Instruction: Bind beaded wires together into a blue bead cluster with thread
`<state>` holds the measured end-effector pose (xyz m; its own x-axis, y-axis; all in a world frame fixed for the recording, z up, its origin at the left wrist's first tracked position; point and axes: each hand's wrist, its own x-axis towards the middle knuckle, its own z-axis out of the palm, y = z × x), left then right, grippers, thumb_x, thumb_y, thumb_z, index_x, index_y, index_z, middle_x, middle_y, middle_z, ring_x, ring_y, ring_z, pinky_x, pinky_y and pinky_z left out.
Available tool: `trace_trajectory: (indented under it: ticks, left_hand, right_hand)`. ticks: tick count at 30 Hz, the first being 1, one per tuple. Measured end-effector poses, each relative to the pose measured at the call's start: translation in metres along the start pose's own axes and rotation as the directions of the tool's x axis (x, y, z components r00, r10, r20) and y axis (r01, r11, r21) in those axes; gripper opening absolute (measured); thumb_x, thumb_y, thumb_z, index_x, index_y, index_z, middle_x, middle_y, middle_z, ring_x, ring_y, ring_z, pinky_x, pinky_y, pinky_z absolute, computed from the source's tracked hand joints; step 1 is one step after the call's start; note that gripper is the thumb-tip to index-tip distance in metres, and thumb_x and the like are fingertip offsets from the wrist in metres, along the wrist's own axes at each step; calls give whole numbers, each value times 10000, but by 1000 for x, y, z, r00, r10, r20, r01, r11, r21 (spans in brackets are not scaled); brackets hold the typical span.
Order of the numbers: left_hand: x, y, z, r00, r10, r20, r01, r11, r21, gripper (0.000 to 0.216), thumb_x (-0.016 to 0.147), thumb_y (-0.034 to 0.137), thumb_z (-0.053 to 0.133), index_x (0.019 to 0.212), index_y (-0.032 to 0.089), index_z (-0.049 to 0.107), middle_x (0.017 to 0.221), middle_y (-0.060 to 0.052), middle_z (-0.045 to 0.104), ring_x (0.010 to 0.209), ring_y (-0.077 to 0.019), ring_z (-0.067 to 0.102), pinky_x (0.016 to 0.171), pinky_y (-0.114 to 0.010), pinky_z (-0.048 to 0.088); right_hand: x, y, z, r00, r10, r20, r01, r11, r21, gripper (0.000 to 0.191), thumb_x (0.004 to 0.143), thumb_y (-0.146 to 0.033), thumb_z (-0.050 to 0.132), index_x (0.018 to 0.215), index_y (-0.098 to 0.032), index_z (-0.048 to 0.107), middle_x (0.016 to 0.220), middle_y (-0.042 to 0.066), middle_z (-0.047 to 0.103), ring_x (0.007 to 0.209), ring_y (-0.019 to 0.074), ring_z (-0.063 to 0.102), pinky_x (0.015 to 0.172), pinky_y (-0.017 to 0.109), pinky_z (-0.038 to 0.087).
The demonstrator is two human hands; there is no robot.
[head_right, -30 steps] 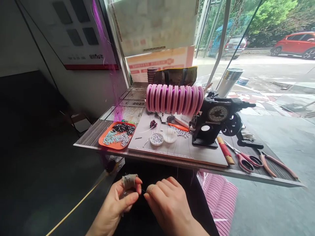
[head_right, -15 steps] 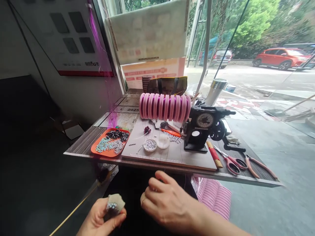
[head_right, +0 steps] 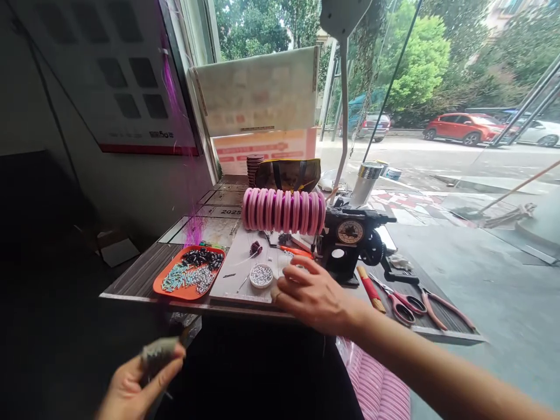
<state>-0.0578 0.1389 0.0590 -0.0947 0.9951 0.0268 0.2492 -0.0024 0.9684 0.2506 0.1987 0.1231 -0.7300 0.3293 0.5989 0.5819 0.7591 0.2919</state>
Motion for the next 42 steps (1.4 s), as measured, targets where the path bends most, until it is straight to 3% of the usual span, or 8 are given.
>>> trace_trajectory:
  ticks: [3, 7, 16, 22, 25, 28, 34, 42]
  left_hand:
    - [12, 54, 27, 973, 207, -107, -213, 976, -53, 371, 619, 331, 744, 975, 238, 693, 674, -16, 640, 555, -166, 499, 564, -253, 424]
    - [22, 93, 71, 888, 264, 376, -284, 959, -4, 100, 708, 289, 677, 656, 206, 697, 629, -34, 594, 589, -170, 493, 604, -264, 393]
    - [15, 59, 91, 779, -93, 620, 508, 673, -538, 448, 591, 547, 723, 537, 156, 512, 399, 94, 265, 353, -21, 154, 372, -178, 125]
    - [30, 68, 86, 984, 22, 179, 25, 967, -255, 282, 626, 415, 740, 683, 168, 616, 564, 34, 490, 460, -75, 319, 439, -207, 231]
    - [30, 73, 83, 919, 71, 389, -120, 987, 104, 194, 671, 305, 712, 575, 168, 613, 485, 32, 456, 492, -114, 378, 493, -236, 274]
    - [23, 72, 82, 814, 138, 565, -150, 988, -25, 258, 772, 367, 608, 626, 164, 672, 645, -25, 555, 616, -148, 473, 605, -249, 350]
    - [13, 65, 95, 827, 56, 559, 338, 745, -575, 358, 643, 497, 711, 581, 151, 646, 574, -4, 535, 417, -33, 278, 417, -180, 244]
    - [6, 50, 104, 814, -246, 526, 556, 592, -583, 317, 554, 379, 811, 582, 136, 609, 496, 29, 460, 432, -41, 381, 390, -134, 294]
  right_hand:
    - [-4, -17, 5, 998, 49, -44, -47, 998, 43, 220, 916, -119, 382, 867, -166, 590, 811, 26, 656, 830, 153, 533, 887, 360, 399]
    - [-5, -21, 3, 997, 41, -71, -38, 998, 52, 214, 925, -150, 388, 878, -135, 597, 818, 47, 659, 817, 166, 543, 866, 386, 425]
    - [-11, -14, 5, 993, 5, -122, -2, 1000, 18, 175, 876, -86, 449, 845, -107, 620, 815, 58, 663, 841, 174, 591, 902, 394, 466]
    - [-12, -13, -2, 991, -10, -133, 12, 1000, 13, 227, 894, -80, 392, 856, -103, 615, 786, 61, 663, 827, 173, 606, 890, 392, 486]
    - [-13, -14, -2, 992, -1, -124, 3, 1000, 16, 231, 892, -77, 386, 867, -102, 614, 788, 65, 664, 831, 175, 608, 893, 401, 486]
    - [-13, -14, 0, 992, -1, -126, 4, 1000, 21, 236, 887, -71, 388, 847, -110, 618, 790, 64, 665, 840, 173, 609, 896, 395, 488]
    - [-8, -19, -1, 988, -10, -154, 12, 1000, 11, 234, 888, -88, 400, 858, -104, 632, 815, 65, 676, 863, 188, 612, 904, 411, 488]
    - [-8, 26, -8, 982, -112, -154, 61, 951, -303, 185, 889, -123, 457, 881, -186, 631, 939, 4, 692, 999, 171, 580, 958, 401, 441]
